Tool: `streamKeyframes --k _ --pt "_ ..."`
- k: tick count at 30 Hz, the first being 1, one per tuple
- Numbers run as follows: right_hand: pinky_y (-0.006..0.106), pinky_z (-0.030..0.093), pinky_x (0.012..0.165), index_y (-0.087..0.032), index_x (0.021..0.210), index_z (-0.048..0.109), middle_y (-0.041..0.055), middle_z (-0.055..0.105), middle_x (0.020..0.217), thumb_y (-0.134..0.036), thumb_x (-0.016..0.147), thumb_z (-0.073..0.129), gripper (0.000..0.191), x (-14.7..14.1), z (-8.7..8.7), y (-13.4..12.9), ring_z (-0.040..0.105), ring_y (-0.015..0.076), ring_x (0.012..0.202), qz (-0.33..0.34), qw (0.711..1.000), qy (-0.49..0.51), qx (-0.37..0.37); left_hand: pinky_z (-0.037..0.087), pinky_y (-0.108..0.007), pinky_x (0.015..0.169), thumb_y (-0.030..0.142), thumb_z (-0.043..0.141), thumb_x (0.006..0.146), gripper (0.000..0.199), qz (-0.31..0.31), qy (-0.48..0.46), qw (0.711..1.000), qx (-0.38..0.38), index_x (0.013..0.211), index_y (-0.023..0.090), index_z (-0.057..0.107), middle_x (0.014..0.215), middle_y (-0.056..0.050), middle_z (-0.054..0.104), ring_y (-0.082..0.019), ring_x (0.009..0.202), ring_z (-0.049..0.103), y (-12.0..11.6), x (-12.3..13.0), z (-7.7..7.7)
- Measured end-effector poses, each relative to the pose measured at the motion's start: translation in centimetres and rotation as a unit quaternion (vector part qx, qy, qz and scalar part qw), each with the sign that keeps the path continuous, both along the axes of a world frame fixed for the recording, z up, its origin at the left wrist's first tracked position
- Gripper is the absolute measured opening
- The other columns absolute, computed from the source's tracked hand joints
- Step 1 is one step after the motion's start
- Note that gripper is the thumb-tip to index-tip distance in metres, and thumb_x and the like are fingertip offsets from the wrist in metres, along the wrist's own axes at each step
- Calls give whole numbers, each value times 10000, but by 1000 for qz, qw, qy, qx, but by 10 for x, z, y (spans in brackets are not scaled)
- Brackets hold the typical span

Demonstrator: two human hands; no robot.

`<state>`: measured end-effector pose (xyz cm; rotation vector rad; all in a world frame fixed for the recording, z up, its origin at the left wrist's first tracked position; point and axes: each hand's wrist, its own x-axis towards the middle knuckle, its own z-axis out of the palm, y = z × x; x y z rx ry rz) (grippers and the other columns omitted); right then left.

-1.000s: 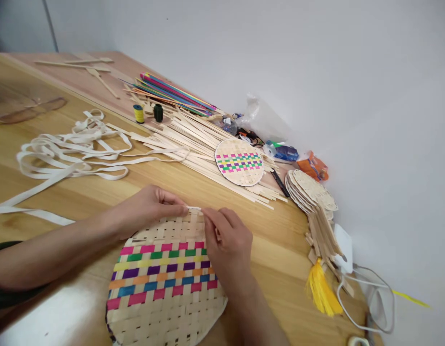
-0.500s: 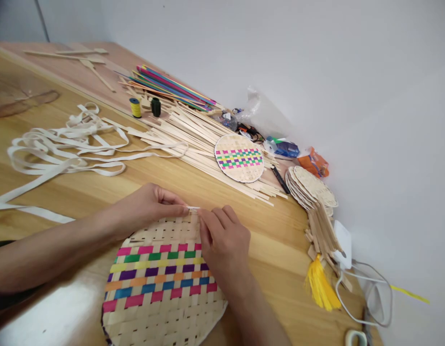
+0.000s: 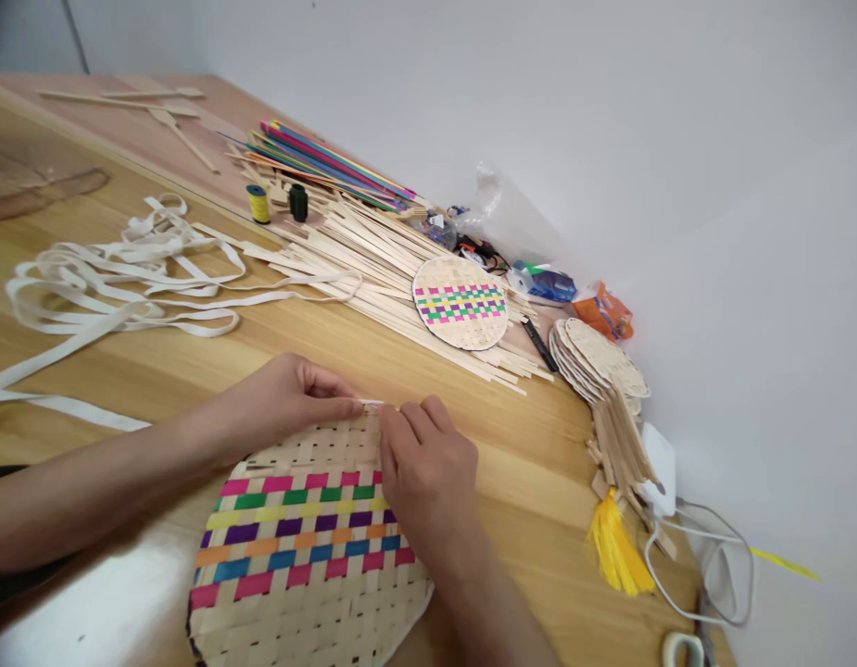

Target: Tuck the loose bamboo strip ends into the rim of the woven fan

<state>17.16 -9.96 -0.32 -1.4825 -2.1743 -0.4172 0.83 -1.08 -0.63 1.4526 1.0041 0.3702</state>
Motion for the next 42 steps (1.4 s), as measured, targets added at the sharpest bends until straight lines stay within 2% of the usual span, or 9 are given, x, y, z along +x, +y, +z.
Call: streamKeyframes --k 9,15,20,26,34,36,39,40,42 --pt "311 346 557 -126 731 622 33 534 619 -24 855 504 199 -10 1 -8 445 177 646 -29 998 -41 -22 294 -193 432 355 648 682 224 5 23 1000 8 644 151 731 527 27 570 -90 487 406 -5 1 3" --pt "321 304 550 -159 651 553 29 510 618 -26 858 473 258 -18 -4 -11 433 179 647 -54 996 -66 -31 356 -214 485 300 605 667 201 2 15 1000 6 652 151 738 588 -5 643 -126 551 493 -12 3 0" --pt "308 306 538 -163 643 560 26 525 596 -53 880 466 278 -21 -5 -10 454 172 617 -55 996 -69 -17 376 -219 507 282 580 694 210 -12 13 999 39 625 149 727 603 -18 679 -147 590 545 -16 5 -1" --pt "273 339 547 -161 772 607 3 598 635 -142 902 539 148 -16 2 -9 553 133 614 -80 997 4 6 373 -219 502 331 606 710 231 8 20 998 60 621 155 725 596 -6 669 -140 577 536 -8 2 -1" --pt "283 343 535 -180 617 568 -3 562 571 -140 881 556 267 -17 3 -8 519 138 585 -70 997 -36 12 387 -211 531 328 614 720 226 -16 -34 999 27 654 149 736 637 -11 687 -133 606 540 -12 4 -2" --pt "277 407 608 -180 693 637 22 645 695 -186 856 618 164 -11 9 -6 565 158 689 -55 998 10 26 375 -208 510 347 631 711 233 -11 -43 999 -6 665 143 734 625 -11 672 -125 582 523 -11 4 -1" --pt "302 458 709 -188 797 689 64 687 876 -233 860 617 105 7 19 -3 593 192 841 -79 982 165 40 340 -206 460 381 661 693 249 -16 -44 998 -49 714 148 745 617 -8 661 -117 534 498 -8 2 3" --pt "301 459 697 -189 791 690 65 687 871 -245 876 587 144 14 22 -1 595 189 832 -99 969 227 8 333 -206 451 390 671 690 252 -24 -44 997 -56 727 154 751 615 -6 660 -114 522 492 -8 2 5" --pt "285 448 643 -195 766 698 46 687 812 -295 895 545 224 26 24 1 594 174 760 -128 918 347 -147 336 -205 452 393 688 687 243 -41 -49 996 -62 737 166 759 611 1 657 -110 516 489 -8 1 8"
